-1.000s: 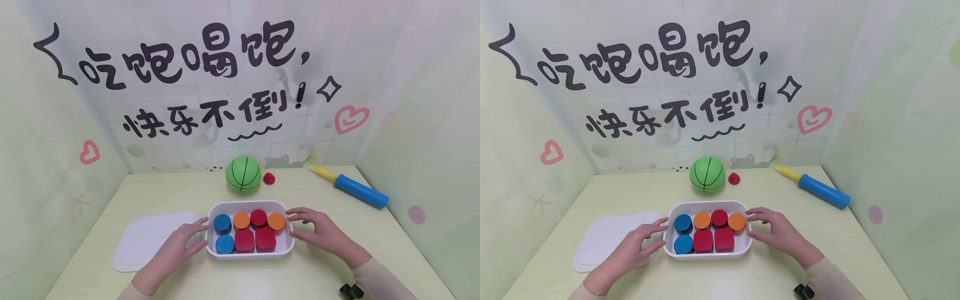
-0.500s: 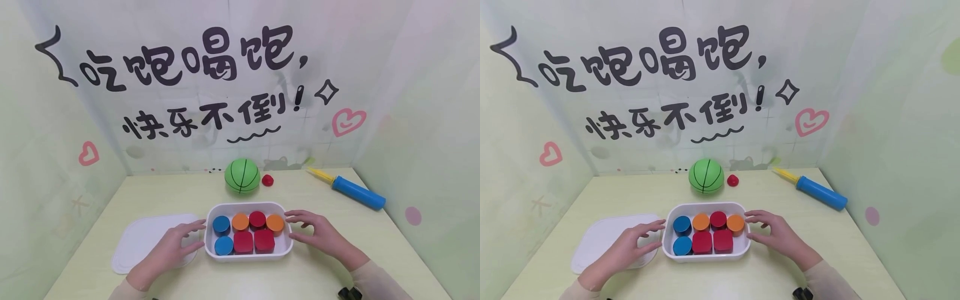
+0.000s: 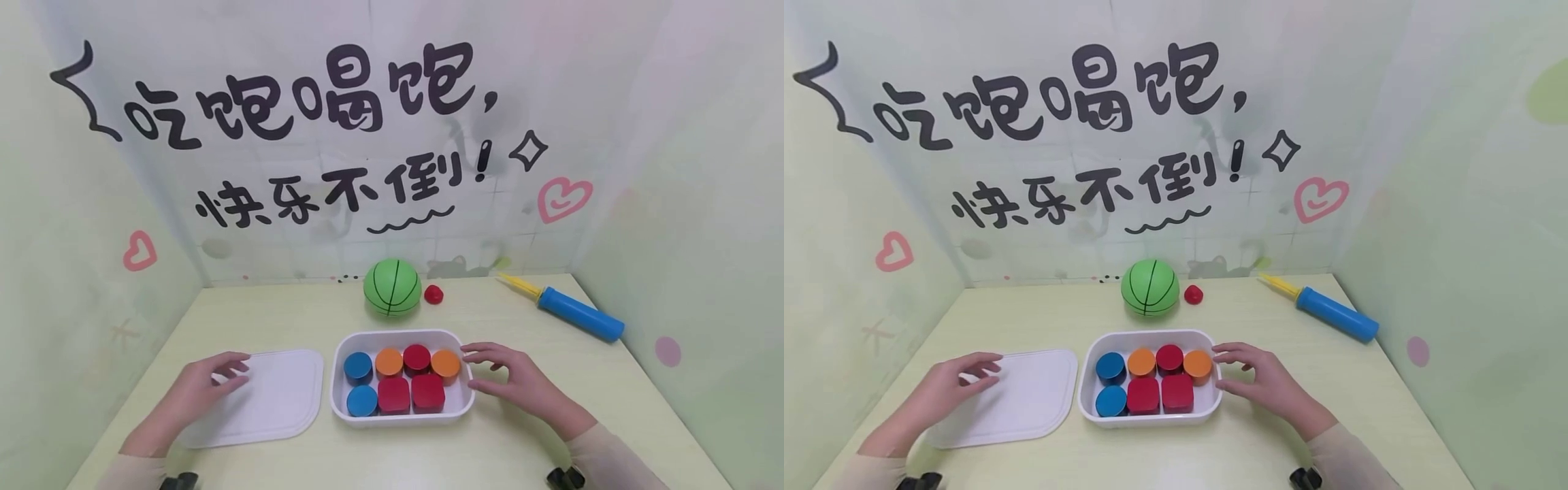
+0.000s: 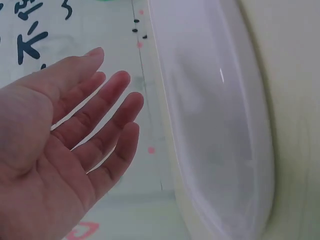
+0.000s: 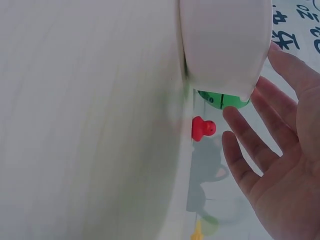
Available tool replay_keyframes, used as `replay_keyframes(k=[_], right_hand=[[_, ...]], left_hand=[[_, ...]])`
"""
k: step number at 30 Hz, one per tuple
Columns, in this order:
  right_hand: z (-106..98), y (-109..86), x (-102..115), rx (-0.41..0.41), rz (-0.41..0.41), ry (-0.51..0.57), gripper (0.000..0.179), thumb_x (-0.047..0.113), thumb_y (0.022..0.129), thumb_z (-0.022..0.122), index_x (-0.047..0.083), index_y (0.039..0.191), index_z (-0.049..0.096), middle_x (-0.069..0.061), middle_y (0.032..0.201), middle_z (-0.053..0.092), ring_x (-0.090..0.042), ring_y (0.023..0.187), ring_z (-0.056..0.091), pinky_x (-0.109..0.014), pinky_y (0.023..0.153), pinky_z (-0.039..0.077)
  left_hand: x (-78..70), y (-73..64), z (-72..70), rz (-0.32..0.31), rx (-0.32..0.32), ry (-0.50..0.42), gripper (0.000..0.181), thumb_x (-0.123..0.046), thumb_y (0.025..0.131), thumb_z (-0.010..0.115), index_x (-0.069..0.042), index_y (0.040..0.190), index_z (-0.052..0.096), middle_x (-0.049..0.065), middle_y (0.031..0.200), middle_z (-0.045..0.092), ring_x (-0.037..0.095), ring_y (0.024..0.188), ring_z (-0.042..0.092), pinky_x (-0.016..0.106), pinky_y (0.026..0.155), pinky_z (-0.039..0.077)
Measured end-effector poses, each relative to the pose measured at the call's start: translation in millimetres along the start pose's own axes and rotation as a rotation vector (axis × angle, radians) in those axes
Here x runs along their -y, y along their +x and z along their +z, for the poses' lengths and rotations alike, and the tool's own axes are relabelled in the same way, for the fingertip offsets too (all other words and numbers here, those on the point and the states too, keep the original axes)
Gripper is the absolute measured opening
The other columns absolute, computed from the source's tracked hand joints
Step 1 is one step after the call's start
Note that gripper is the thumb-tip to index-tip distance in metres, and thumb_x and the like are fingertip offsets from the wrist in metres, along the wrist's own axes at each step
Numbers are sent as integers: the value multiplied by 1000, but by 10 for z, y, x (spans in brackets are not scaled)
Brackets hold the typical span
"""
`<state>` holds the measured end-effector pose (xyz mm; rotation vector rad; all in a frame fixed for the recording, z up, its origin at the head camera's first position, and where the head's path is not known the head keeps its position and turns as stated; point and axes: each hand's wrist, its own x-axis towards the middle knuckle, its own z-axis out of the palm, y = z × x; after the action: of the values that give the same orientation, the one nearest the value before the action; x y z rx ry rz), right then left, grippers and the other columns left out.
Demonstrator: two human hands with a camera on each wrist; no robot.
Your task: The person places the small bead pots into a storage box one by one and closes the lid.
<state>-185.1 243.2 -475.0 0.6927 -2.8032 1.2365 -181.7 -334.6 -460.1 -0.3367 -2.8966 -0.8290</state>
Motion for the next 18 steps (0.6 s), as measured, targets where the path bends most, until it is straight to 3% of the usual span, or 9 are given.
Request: replay_keyframes(k=[8, 14, 18], right_hand=[[0, 0, 32, 5, 11, 6, 42, 32, 88, 84, 29, 128, 72, 7, 142, 64, -21, 125, 64, -43, 91, 62], [-12, 0, 47, 16, 9, 25, 43, 33, 89, 83, 27, 129, 72, 5, 143, 63, -19, 113, 70, -43, 90, 61], [-13, -3, 43, 18, 17, 28, 43, 34, 88, 83, 27, 129, 72, 5, 142, 64, -18, 110, 71, -42, 89, 61]], left_hand=[[543, -142, -232, -91, -13, 49, 41, -25, 89, 83, -9, 125, 71, -1, 98, 77, -8, 78, 62, 21, 65, 49], [760, -205, -316, -179, 54, 58, 47, -26, 90, 81, -3, 128, 68, 3, 100, 75, -6, 78, 61, 20, 65, 52], [853, -232, -321, -200, 87, 59, 49, -22, 87, 83, 0, 127, 68, 4, 99, 75, -2, 78, 64, 20, 67, 54]])
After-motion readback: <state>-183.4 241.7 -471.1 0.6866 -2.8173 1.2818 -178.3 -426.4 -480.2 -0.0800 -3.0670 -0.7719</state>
